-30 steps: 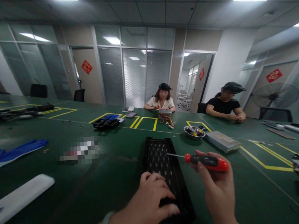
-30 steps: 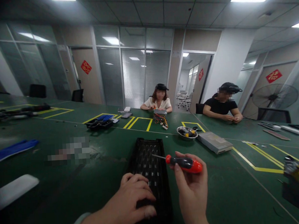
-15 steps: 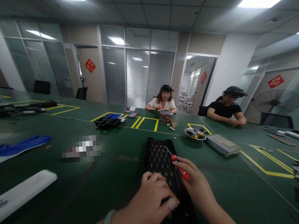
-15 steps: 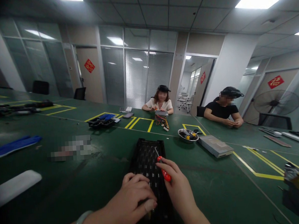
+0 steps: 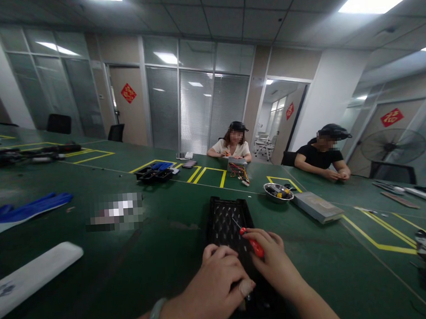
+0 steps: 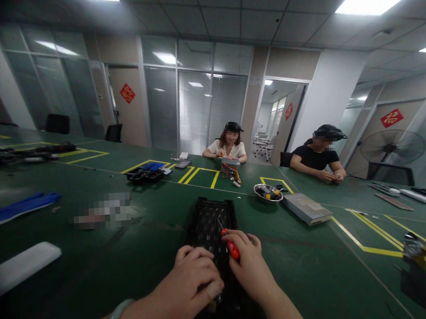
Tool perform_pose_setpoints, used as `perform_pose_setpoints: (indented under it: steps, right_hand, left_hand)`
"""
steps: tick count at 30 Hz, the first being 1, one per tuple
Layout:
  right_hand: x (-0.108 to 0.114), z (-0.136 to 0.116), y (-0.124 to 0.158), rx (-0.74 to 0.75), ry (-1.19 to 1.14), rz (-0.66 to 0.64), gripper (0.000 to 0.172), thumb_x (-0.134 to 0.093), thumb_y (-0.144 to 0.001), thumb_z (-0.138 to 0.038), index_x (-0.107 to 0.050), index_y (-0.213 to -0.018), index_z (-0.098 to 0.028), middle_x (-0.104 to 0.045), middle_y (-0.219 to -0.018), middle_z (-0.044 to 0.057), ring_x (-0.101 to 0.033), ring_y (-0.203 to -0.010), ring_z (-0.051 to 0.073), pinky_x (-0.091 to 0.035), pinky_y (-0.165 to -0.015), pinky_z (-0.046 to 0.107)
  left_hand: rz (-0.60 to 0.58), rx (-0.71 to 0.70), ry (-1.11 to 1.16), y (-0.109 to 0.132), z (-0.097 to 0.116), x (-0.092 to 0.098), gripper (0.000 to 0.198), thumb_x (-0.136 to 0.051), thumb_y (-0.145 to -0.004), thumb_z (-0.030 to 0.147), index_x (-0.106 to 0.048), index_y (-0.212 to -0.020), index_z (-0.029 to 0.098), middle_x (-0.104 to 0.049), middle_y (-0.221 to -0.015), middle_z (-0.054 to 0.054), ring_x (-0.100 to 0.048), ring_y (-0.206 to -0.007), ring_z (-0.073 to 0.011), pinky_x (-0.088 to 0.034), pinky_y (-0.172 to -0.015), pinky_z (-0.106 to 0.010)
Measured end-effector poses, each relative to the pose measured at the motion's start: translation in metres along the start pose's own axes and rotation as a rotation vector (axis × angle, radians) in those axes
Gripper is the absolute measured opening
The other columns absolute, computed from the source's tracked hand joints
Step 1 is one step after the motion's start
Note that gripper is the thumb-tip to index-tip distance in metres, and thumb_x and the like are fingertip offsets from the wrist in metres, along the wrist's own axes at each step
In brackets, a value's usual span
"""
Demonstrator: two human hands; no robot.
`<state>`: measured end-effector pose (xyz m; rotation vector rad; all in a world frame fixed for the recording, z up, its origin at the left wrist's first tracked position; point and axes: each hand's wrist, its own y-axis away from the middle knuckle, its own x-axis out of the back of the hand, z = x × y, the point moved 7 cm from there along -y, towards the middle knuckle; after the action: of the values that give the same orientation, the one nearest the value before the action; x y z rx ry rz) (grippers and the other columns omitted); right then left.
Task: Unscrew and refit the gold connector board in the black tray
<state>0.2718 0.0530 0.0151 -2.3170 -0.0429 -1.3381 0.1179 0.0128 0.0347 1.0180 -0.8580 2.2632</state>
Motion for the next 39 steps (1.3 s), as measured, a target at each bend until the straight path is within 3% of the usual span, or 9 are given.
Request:
perform_pose_setpoints:
  steps: [4,9,14,18,22,26,30,34,39]
  right_hand:
    - [-0.003,0.002,0.001,-0.034,0.065,-0.069,0.041,-0.054,-0.084,-0.018,-0.06,-0.122,-0.034,-0.058,-0.139,0.001,-0.052,-0.128,0.02,-0.019,-0.114,0.051]
    - [-0.005,0.0,0.0,-0.08,0.106,-0.157,0.045,-0.058,-0.088,-0.026,-0.057,-0.132,-0.037,-0.055,-0.144,0.001,-0.049,-0.132,0.021,-0.015,-0.115,0.05]
    - [-0.005,-0.004,0.001,-0.093,0.099,-0.185,0.042,-0.059,-0.093,-0.036,-0.057,-0.135,-0.039,-0.054,-0.145,0.001,-0.048,-0.133,0.023,-0.018,-0.114,0.049]
    - [-0.001,-0.006,0.004,-0.08,0.012,-0.133,0.035,-0.054,-0.098,-0.038,-0.058,-0.132,-0.042,-0.058,-0.141,-0.002,-0.05,-0.13,0.021,-0.024,-0.11,0.047]
    - [0.003,-0.005,0.005,-0.076,-0.06,-0.074,0.033,-0.048,-0.1,-0.035,-0.059,-0.131,-0.04,-0.064,-0.133,-0.003,-0.054,-0.125,0.02,-0.03,-0.107,0.044]
    - [0.003,0.01,0.007,-0.149,-0.07,0.031,0.036,-0.049,-0.096,-0.032,-0.06,-0.13,-0.032,-0.06,-0.136,0.0,-0.051,-0.128,0.02,-0.034,-0.109,0.039]
    - [-0.006,0.036,0.01,-0.304,-0.085,0.094,0.054,-0.047,-0.094,-0.04,-0.048,-0.142,-0.016,-0.051,-0.141,0.011,-0.052,-0.127,0.023,-0.039,-0.109,0.036]
    - [-0.016,0.053,0.013,-0.45,-0.082,0.043,0.067,-0.043,-0.093,-0.051,-0.041,-0.145,-0.007,-0.056,-0.134,0.018,-0.059,-0.118,0.028,-0.046,-0.103,0.039]
    - [-0.022,0.049,0.007,-0.451,-0.023,-0.15,0.048,-0.037,-0.098,-0.042,-0.053,-0.134,-0.017,-0.065,-0.129,0.01,-0.063,-0.117,0.024,-0.049,-0.097,0.034]
  left_hand:
    - [-0.003,-0.007,0.003,-0.001,0.001,0.001,0.019,-0.054,-0.099,0.034,-0.071,-0.09,0.03,-0.072,-0.097,0.008,-0.051,-0.113,-0.0179,-0.017,-0.098,-0.038]
    - [-0.042,0.003,0.013,-0.002,0.001,0.0,0.015,-0.057,-0.097,0.029,-0.07,-0.089,0.03,-0.072,-0.098,0.007,-0.051,-0.113,-0.0187,-0.018,-0.099,-0.039]
    - [-0.023,-0.006,-0.006,-0.002,0.002,0.0,0.015,-0.057,-0.096,0.03,-0.069,-0.088,0.03,-0.072,-0.097,0.008,-0.052,-0.115,-0.0195,-0.02,-0.1,-0.04]
    - [0.074,0.034,-0.013,-0.005,-0.008,0.01,0.019,-0.051,-0.098,0.034,-0.069,-0.101,0.035,-0.072,-0.105,0.005,-0.054,-0.115,-0.0215,-0.025,-0.1,-0.043]
    - [0.272,0.185,-0.015,-0.01,-0.049,0.025,0.027,-0.045,-0.099,0.035,-0.066,-0.114,0.037,-0.067,-0.123,0.002,-0.054,-0.121,-0.0236,-0.027,-0.104,-0.049]
    - [0.5,0.453,0.126,-0.008,-0.123,0.033,0.031,-0.047,-0.093,0.031,-0.063,-0.121,0.032,-0.059,-0.135,-0.002,-0.048,-0.131,-0.0261,-0.028,-0.11,-0.051]
    - [0.567,0.625,0.337,-0.006,-0.183,0.026,0.039,-0.052,-0.089,0.029,-0.061,-0.125,0.018,-0.06,-0.133,-0.011,-0.057,-0.123,-0.026,-0.038,-0.109,-0.043]
    - [0.567,0.653,0.382,-0.006,-0.201,0.024,0.04,-0.051,-0.089,0.026,-0.061,-0.125,0.012,-0.062,-0.132,-0.014,-0.059,-0.121,-0.0234,-0.043,-0.106,-0.036]
    - [0.571,0.63,0.387,-0.007,-0.194,0.027,0.034,-0.053,-0.089,0.025,-0.067,-0.118,0.016,-0.068,-0.125,-0.009,-0.062,-0.117,-0.02,-0.044,-0.104,-0.029]
